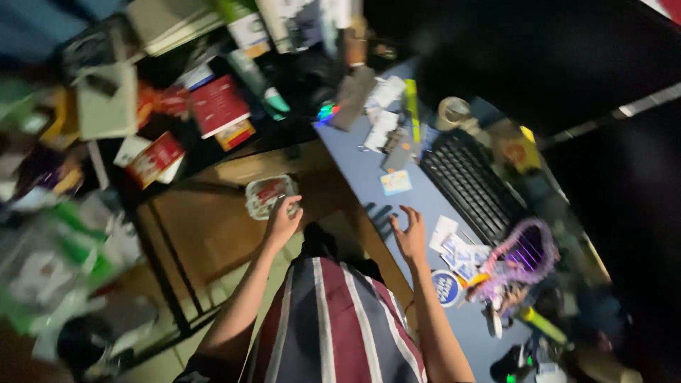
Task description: The person retrieves a small stack of cards from a cluttered side table and moves them to a desk. They then repeatedly shuffle, sort, and arrange the cards into smaller piles on the desk surface. The person also briefly handles a plastic bag and a red box before returning to the cards.
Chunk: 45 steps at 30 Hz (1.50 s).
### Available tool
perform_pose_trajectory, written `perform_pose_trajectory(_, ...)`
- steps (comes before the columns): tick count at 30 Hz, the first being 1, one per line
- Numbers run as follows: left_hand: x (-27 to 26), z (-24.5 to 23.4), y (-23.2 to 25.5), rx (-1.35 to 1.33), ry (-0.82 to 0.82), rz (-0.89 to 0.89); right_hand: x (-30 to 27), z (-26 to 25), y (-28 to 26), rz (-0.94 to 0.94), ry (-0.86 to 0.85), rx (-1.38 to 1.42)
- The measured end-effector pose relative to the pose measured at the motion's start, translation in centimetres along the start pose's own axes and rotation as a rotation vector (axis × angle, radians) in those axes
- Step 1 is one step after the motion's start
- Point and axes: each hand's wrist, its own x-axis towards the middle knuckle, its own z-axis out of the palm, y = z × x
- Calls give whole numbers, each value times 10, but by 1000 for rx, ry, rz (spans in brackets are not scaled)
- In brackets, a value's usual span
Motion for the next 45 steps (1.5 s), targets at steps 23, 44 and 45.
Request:
perform_pose_trajectory(23,-18,-95,-149,-57,560,-137,152,183,16,-1213,-254,-323)
perform_pose_trajectory(44,-405,-132,-185,-491,984,-932,-129,279,-286,-759,-822,-744)
perform_pose_trajectory(45,-410,-143,-184,-496,978,-923,-140,277,-297,-755,-812,-748)
